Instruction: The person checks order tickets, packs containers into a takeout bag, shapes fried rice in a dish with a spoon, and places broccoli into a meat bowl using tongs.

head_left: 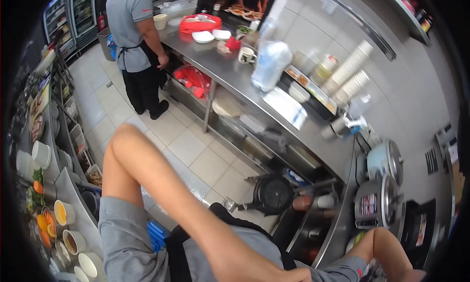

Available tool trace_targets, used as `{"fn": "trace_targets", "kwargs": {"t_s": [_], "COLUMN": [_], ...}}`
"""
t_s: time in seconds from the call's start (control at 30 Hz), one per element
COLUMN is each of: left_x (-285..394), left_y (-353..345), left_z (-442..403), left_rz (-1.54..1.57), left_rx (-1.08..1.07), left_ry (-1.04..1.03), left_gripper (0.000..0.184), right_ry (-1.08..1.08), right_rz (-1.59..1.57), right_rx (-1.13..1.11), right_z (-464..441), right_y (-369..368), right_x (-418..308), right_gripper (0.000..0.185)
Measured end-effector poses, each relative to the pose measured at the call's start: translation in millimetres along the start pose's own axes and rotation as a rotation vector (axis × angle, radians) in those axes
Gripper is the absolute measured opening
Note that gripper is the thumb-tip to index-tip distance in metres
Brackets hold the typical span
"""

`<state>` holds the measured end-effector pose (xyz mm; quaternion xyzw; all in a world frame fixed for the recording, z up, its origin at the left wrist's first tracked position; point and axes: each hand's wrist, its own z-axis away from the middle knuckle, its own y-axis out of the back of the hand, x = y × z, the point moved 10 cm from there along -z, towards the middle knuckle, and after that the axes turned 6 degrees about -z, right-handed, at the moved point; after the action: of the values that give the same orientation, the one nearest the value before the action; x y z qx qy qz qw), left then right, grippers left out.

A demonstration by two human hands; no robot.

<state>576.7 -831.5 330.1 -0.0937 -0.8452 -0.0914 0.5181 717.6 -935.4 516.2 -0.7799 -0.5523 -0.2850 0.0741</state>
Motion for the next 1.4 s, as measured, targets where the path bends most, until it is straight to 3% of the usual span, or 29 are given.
{"fn": "trace_targets", "kwargs": {"t_s": [0.1, 0.13, 0.23, 0.3, 0.43, 0.47, 0.53, 0.57, 0.6, 0.67, 0.73, 0.77, 0.8, 0.87, 0.93, 1.0, 1.07, 1.17, 1.27, 1.4], "left_x": [18.2, 27.1, 38.6, 39.6, 70.3, 86.2, 118.5, 137.8, 156.5, 193.6, 223.3, 234.1, 252.7, 283.8, 310.9, 335.2, 358.5, 377.5, 373.3, 363.3], "left_y": [48.4, 71.0, 158.8, 236.3, 422.3, 469.3, 554.7, 589.8, 632.6, 680.8, 732.0, 754.3, 766.3, 797.0, 829.5, 862.7, 890.1, 944.5, 1000.1, 1036.7], "left_z": [63.9, 88.0, 167.1, 229.8, 374.9, 420.5, 511.0, 565.6, 614.1, 706.3, 813.7, 872.4, 906.8, 994.2, 1078.7, 1155.2, 1209.6, 1304.9, 1400.5, 1464.6], "left_rz": [0.011, -0.046, -0.265, -0.464, -0.644, -0.635, -0.876, -0.929, -1.236, -1.430, -1.563, -1.697, -1.793, -1.729, -1.790, -1.619, -1.562, -1.529, -1.498, -1.308], "left_rx": [0.186, 0.198, 0.237, 0.308, 0.635, 0.835, 1.057, 1.262, 1.259, 1.513, 1.778, 1.869, 1.903, 2.121, 2.225, 2.328, 2.380, 2.314, 2.100, 1.994], "left_ry": [0.036, 0.137, 0.476, 0.664, 0.807, 0.790, 0.935, 1.030, 1.006, 1.048, 0.983, 1.013, 0.916, 0.966, 0.978, 1.214, 1.315, 1.476, 1.704, 1.961], "left_gripper": [0.059, 0.060, 0.046, 0.029, 0.037, 0.038, 0.038, 0.036, 0.037, 0.041, 0.044, 0.045, 0.042, 0.038, 0.038, 0.038, 0.035, 0.032, 0.035, 0.057], "right_ry": [0.085, 0.033, 0.152, 0.157, 0.121, -0.078, -0.461, -0.645, -0.821, -1.086, -0.875, -0.941, -1.007, -1.325, -1.395, -1.422, -1.564, -1.609, -1.593, -1.682], "right_rz": [-0.205, -0.132, -0.179, -0.211, -0.265, -0.057, -0.074, -0.242, -0.410, -0.678, -0.528, -0.520, -0.511, -0.502, -0.166, 0.179, 0.276, 0.500, 0.559, 0.610], "right_rx": [0.280, 0.239, 0.765, 0.814, 0.916, 0.879, 0.560, 0.436, 0.304, -0.132, -0.350, -0.413, -0.476, -0.451, -0.385, -0.472, -0.650, -0.587, -0.672, -0.774], "right_z": [43.0, 57.2, 125.0, 163.2, 252.4, 273.7, 289.9, 300.6, 317.6, 377.9, 435.4, 478.3, 521.6, 621.4, 674.8, 704.8, 703.9, 731.9, 760.3, 764.3], "right_y": [-60.5, -86.5, -146.3, -193.6, -291.3, -335.0, -462.0, -534.9, -601.3, -725.3, -808.5, -841.4, -870.4, -906.5, -905.5, -901.7, -904.1, -907.0, -906.7, -917.9], "right_x": [57.2, 74.3, 134.8, 195.3, 320.6, 356.6, 416.3, 438.3, 454.0, 453.4, 428.9, 423.1, 417.9, 416.1, 419.6, 424.9, 447.1, 448.6, 441.2, 451.1], "right_gripper": [0.033, 0.034, 0.033, 0.032, 0.032, 0.028, 0.021, 0.016, 0.012, 0.009, 0.010, 0.010, 0.011, 0.013, 0.021, 0.038, 0.040, 0.039, 0.038, 0.039]}}
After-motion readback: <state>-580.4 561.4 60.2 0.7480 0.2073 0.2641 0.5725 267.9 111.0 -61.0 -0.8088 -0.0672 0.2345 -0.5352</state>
